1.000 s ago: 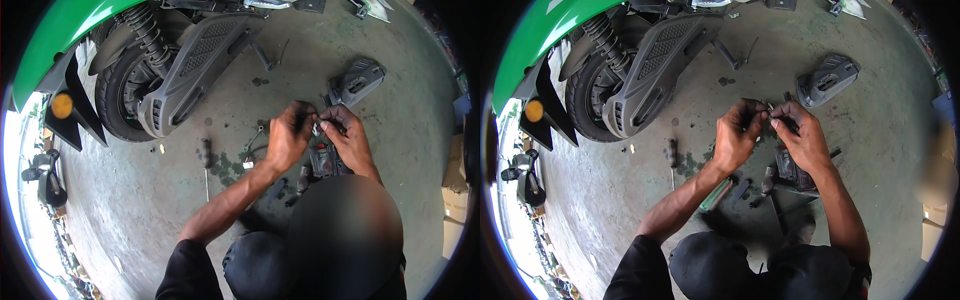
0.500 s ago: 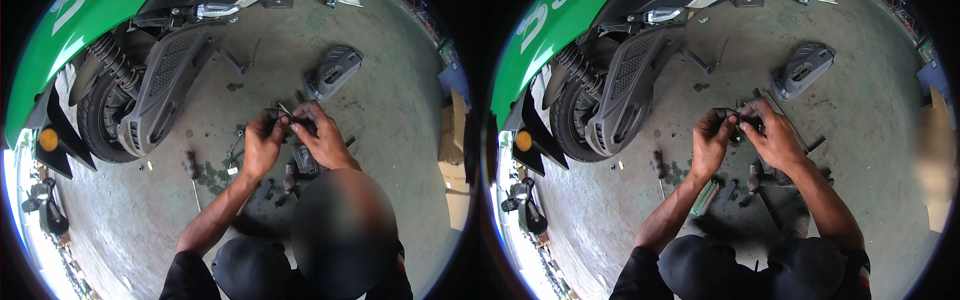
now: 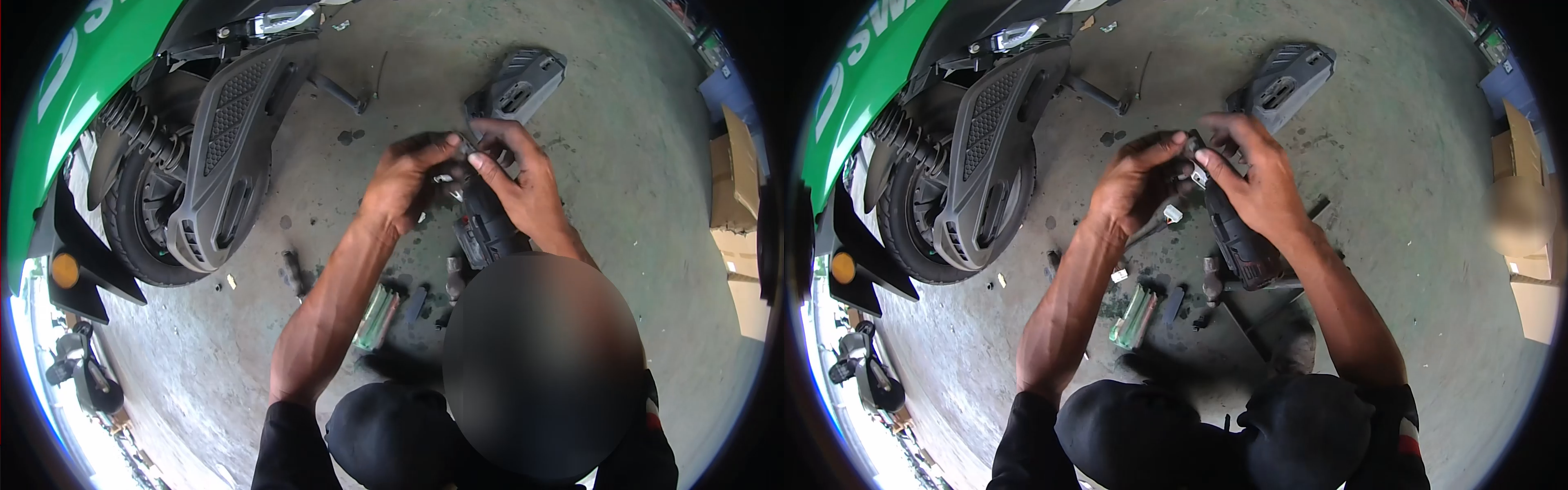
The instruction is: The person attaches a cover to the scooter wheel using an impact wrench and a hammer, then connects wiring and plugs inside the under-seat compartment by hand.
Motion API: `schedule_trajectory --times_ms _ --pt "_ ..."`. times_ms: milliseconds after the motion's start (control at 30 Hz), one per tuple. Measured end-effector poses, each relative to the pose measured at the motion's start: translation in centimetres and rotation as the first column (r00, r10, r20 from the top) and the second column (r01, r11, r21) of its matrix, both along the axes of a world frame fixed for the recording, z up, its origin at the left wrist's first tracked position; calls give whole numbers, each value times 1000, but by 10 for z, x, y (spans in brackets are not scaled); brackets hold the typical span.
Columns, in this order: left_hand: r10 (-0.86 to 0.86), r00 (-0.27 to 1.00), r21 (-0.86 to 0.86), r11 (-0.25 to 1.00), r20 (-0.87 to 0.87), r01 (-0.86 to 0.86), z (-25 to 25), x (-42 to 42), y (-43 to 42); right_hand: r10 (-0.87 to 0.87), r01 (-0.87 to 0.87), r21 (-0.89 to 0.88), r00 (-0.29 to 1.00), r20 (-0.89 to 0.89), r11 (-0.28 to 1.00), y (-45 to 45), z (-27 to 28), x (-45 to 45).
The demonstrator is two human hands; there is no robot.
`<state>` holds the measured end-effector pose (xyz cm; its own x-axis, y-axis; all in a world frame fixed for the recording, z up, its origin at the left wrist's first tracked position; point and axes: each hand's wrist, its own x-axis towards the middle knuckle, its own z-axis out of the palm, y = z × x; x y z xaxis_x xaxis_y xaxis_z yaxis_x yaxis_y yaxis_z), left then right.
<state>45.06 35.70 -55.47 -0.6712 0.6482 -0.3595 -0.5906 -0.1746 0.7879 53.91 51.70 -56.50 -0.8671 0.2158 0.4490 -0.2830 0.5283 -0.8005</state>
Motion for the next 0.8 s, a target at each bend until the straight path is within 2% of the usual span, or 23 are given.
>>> schedule_trajectory --times_ms 33,67,100,133,167,200,233,267,300,333,367,433,467,500,533,567,600,667,700,733,800 --pt "43 987 -95 994 -153 -58 -6 -9 6 -72 75 -50 996 43 996 6 -4 3" --pt "37 988 -99 994 -148 -52 -15 -22 13 -141 150 -96 986 88 984 14 -10 8" --pt "123 945 -158 971 -302 -177 -25 -35 19 -171 191 -107 970 174 976 29 -28 15" --pt "194 868 -194 931 -456 -310 -32 -48 24 -168 188 -108 970 173 976 43 -46 24" --pt "196 867 -194 930 -458 -313 -37 -57 27 -176 212 -89 936 304 973 54 -64 38" --pt "117 901 -256 936 -418 -240 -42 -64 30 -182 233 -68 883 432 970 59 -80 50" --pt "35 929 -317 935 -370 -161 -46 -68 33 -180 234 -73 882 436 970 57 -92 66" --pt "31 930 -324 933 -365 -159 -49 -69 36 -98 148 -77 887 451 986 52 -104 84" --pt "-29 953 -333 940 -301 -77 -52 -69 38 -14 60 -84 885 466 995 45 -118 99" --pt "-90 968 -338 941 -233 6 -56 -68 40 -8 60 -95 881 473 994 34 -142 108" --pt "-95 969 -349 937 -226 11 -57 -68 41 124 166 -503 861 493 848 23 -170 116" --pt "-41 987 -288 957 -156 -5 -55 -68 39 258 272 -809 853 453 521 8 -177 121" --pt "-36 987 -304 952 -157 -13 -58 -67 36 203 54 -504 874 441 862 3 -161 117" --pt "-41 991 -230 973 -127 11 -63 -66 31 210 -81 -306 884 417 949 -4 -165 111" --pt "-41 994 -157 987 -104 24 -67 -66 23 207 -188 -88 904 373 978 -11 -169 105" --pt "-76 987 -76 995 -138 66 -80 -72 15 346 -64 -608 867 359 791 -10 -197 103" --pt "-54 987 -98 994 -151 39 -71 -71 4 400 -81 -662 849 346 745 -14 -192 98" --pt "-46 998 -154 987 -36 40 -61 -65 -15 499 -102 -758 807 316 645 -21 -185 90" --pt "-47 999 -80 996 12 48 -66 -63 -34 690 -131 -963 720 69 234 -32 -161 84" --pt "-42 999 -83 996 26 44 -72 -62 -53 689 -70 -994 725 10 87 -33 -169 84" --pt "78 994 60 995 82 -83 -71 -47 -95 652 58 -976 752 -97 -212 -34 -185 82"
